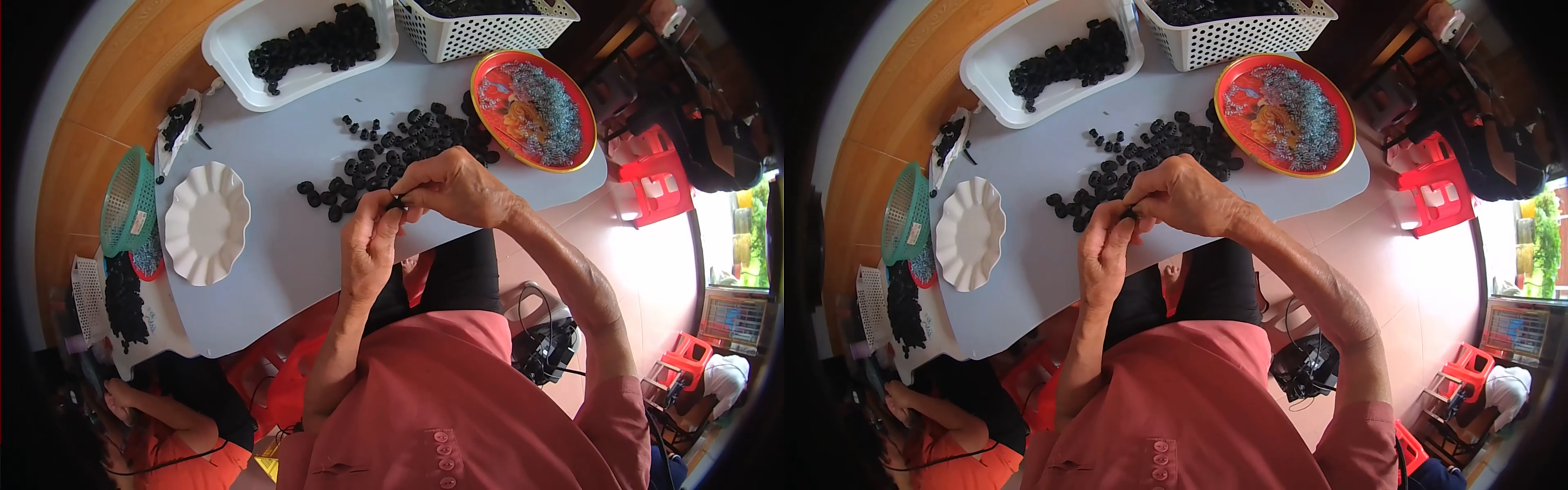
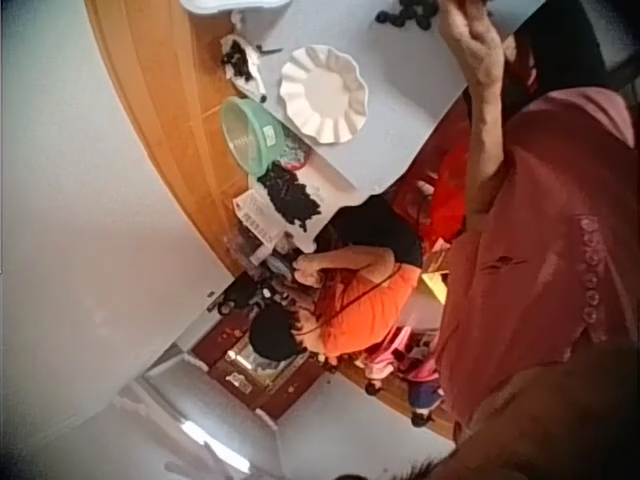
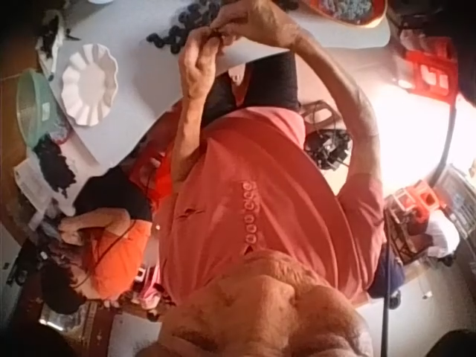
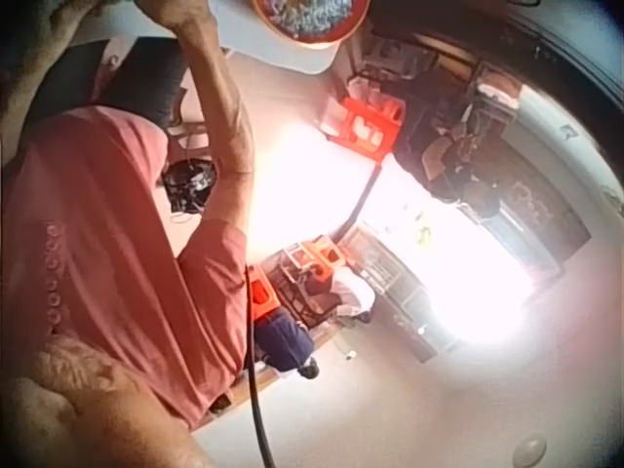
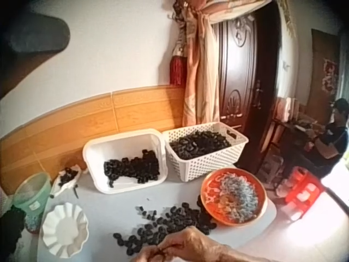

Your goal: The person assembles small black components by hand, inserting tiny blue beads into them.

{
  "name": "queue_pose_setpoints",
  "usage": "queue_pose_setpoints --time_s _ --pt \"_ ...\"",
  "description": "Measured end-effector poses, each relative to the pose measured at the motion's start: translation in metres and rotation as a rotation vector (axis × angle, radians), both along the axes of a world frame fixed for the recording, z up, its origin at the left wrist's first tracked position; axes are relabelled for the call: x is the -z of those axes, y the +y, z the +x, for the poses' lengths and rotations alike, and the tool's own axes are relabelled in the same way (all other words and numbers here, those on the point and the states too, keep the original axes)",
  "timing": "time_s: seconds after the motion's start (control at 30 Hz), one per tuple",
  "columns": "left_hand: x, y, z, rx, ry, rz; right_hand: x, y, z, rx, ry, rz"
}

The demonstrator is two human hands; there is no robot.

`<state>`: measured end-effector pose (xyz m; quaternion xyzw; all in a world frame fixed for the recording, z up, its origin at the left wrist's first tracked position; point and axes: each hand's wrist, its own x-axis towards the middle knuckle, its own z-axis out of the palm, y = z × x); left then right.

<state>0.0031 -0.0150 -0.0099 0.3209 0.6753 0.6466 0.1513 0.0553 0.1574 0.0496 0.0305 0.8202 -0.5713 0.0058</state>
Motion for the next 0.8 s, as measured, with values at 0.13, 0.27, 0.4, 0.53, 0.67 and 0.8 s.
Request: queue_pose_setpoints --time_s 0.13,0.27,0.4,0.53,0.67,0.8 --pt "0.001 -0.002 -0.001 0.041 -0.12 0.027 0.001 -0.002 -0.001 -0.006 0.03 0.028" --pt "0.002 0.0 -0.002 0.038 -0.151 0.055 0.003 -0.005 -0.003 0.028 0.065 0.048" --pt "-0.002 0.003 0.002 -0.049 -0.071 0.012 0.01 -0.011 -0.004 0.078 0.142 0.046" --pt "0.0 0.001 0.002 -0.064 -0.021 -0.027 0.008 -0.011 -0.001 0.11 0.155 0.029" --pt "-0.002 0.001 -0.001 -0.029 -0.018 -0.016 0.011 -0.003 -0.003 0.073 0.02 -0.111" --pt "-0.001 0.002 0.003 -0.05 0.008 -0.056 0.013 -0.007 0.0 0.088 0.052 -0.038"
